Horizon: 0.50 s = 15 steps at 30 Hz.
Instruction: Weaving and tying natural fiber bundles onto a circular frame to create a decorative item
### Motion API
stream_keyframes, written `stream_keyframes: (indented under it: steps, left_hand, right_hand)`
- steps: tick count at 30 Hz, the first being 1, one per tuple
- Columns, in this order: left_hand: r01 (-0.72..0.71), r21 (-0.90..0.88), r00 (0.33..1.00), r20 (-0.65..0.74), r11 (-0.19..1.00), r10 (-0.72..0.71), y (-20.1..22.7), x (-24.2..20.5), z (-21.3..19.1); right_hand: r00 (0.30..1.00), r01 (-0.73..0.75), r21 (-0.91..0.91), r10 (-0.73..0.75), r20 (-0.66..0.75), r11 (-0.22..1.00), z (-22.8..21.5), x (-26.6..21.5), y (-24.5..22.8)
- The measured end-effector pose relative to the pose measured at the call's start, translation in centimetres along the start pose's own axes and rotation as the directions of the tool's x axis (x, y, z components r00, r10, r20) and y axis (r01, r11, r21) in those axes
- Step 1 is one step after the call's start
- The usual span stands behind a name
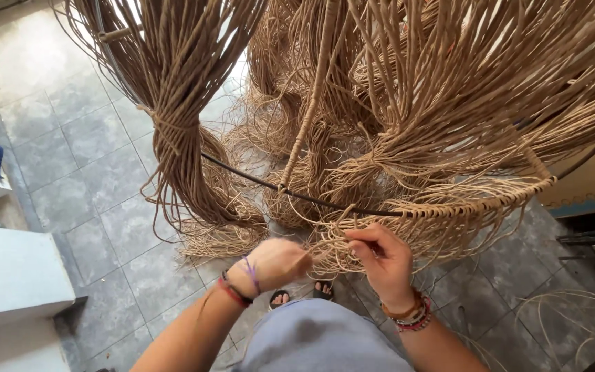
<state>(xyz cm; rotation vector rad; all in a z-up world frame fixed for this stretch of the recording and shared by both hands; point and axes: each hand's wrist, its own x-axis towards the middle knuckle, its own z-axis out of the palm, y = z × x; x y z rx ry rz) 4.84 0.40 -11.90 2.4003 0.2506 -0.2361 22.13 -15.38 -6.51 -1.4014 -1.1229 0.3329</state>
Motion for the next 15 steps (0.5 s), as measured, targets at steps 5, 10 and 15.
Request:
stream_keyframes:
  steps: [5, 10, 15]
  left_hand:
    - [-0.211, 0.034, 0.838, -0.508, 0.977, 0.199, 6.6, -2.0, -4.5]
    - [-0.461, -0.091, 0.461, -0.875, 0.883, 0.150, 12.2, -0.8, -5.7]
    - [-0.766, -0.563, 0.485, -0.822, 0.308, -0.298, 15.3, 2.0, -8.8]
  right_hand:
    - [0.997, -0.065, 0.162, 0.069, -0.018, 0.985, 0.6, -0.4, -0.6]
    - [0.994, -0.065, 0.298, 0.089, -0.070, 0.952, 2.0, -0.3, -1.0]
    - [0.981, -0.179, 0.421, 0.192, 0.011, 0.889, 2.4, -0.5, -0.9]
